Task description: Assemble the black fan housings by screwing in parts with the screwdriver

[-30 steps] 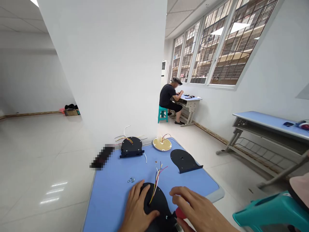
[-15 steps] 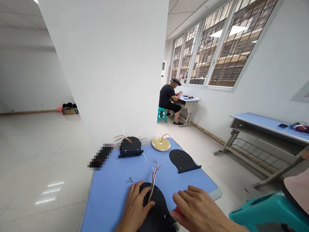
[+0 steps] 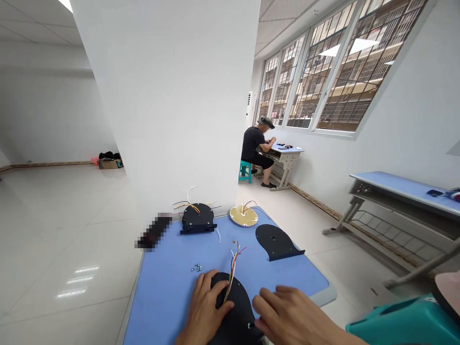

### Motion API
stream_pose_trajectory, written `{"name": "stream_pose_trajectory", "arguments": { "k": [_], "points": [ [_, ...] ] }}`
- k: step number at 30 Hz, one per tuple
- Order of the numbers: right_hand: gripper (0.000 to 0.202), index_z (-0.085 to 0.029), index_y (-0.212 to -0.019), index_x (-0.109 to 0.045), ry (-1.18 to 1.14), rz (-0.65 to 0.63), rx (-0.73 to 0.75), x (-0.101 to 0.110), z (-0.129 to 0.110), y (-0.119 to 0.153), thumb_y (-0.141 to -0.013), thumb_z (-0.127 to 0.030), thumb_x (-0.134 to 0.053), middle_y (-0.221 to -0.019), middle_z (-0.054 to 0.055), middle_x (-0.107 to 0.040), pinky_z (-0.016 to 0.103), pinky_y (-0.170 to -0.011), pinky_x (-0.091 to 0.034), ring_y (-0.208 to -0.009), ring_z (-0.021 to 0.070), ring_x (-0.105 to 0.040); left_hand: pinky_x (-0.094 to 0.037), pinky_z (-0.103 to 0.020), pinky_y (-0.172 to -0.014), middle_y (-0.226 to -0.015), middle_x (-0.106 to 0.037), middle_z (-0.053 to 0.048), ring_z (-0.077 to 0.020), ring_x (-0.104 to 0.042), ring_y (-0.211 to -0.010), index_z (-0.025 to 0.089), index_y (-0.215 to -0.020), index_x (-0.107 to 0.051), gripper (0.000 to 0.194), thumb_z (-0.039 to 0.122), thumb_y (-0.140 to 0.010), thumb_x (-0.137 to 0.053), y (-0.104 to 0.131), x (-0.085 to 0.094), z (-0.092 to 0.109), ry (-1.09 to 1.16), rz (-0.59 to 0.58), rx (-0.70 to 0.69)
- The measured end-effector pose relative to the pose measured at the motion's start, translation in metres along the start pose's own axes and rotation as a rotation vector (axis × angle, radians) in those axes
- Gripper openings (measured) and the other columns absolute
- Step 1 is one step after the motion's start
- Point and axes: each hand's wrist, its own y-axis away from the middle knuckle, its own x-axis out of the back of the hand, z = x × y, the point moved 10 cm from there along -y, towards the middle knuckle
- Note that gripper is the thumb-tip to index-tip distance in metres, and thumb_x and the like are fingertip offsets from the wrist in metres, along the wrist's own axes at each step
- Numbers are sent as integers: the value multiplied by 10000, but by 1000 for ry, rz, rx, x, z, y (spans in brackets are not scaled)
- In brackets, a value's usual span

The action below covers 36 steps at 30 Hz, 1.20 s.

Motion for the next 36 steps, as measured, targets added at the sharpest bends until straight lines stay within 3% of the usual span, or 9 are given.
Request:
{"name": "stream_pose_trajectory", "arguments": {
  "k": [2, 6, 10, 15, 19, 23, 27, 31, 36],
  "points": [
    [158, -234, -798, -417, 19, 31, -29, 4, 2, -2, -921, -153, -472, -630, -44, -591, 305, -455, -316, -443, 153, -535, -396, -503, -1079, -1370, -549, -78, -304, -473, -1271, 281, -1119, -687, 388, 194, -743, -726, 0, -1, -1, 8, -12, 8],
    [141, -217, -951, -466, -132, -55, -3, 2, 0, -4, -868, -106, -490, -920, 25, -669, 266, -555, -423, -712, 161, -652, -393, -494, -1079, -1366, -548, -81, -299, -476, -1266, 277, -1109, -691, 386, 181, -737, -730, -2, -3, 0, 11, -21, 4],
    [164, -230, -780, -436, 44, -67, -44, -8, 13, -7, -914, -173, -511, -654, -32, -599, 311, -454, -333, -462, 163, -560, -408, -509, -1059, -1349, -560, -72, -299, -489, -1250, 282, -1075, -699, 356, 181, -736, -736, -12, -1, 4, 0, 25, -24],
    [163, -220, -896, -440, -155, -137, -161, -22, 43, -6, -834, -84, -505, -866, 20, -640, 270, -495, -356, -613, 168, -627, -418, -515, -1043, -1329, -578, -58, -292, -505, -1224, 280, -1035, -713, 288, 208, -757, -732, -30, -1, 13, -12, 43, -71],
    [151, -231, -796, -421, -51, -158, -206, -21, 55, -3, -922, -216, -501, -582, -41, -567, 297, -466, -308, -444, 183, -544, -418, -501, -1040, -1329, -581, -62, -294, -504, -1211, 268, -1013, -721, 277, 206, -744, -748, -37, -2, 15, -18, 36, -78],
    [128, -220, -914, -448, -204, -126, -126, -17, 44, -7, -861, -117, -501, -875, 27, -644, 262, -563, -397, -694, 175, -636, -432, -490, -1025, -1328, -581, -36, -283, -511, -1196, 290, -1006, -716, 270, 222, -747, -750, -37, -3, 15, -23, 40, -94],
    [159, -227, -775, -424, -24, -107, -144, -17, 45, -10, -900, -202, -517, -595, -32, -567, 292, -513, -358, -462, 174, -543, -433, -493, -1024, -1330, -582, -37, -284, -511, -1195, 289, -1004, -716, 269, 226, -746, -755, -37, -4, 14, -32, 42, -99],
    [140, -209, -899, -467, -147, -128, -102, -21, 38, -12, -821, -138, -560, -860, 35, -641, 268, -571, -400, -705, 189, -637, -438, -486, -1017, -1324, -588, -35, -283, -517, -1181, 293, -1011, -714, 305, 215, -724, -778, -38, -5, 13, -39, 38, -107],
    [181, -230, -760, -427, 25, -42, -110, -13, 40, -13, -931, -189, -469, -603, -28, -556, 302, -502, -344, -466, 179, -537, -438, -490, -1016, -1325, -588, -35, -285, -515, -1186, 294, -1011, -711, 310, 214, -721, -783, -38, -5, 14, -41, 40, -114]
  ]
}}
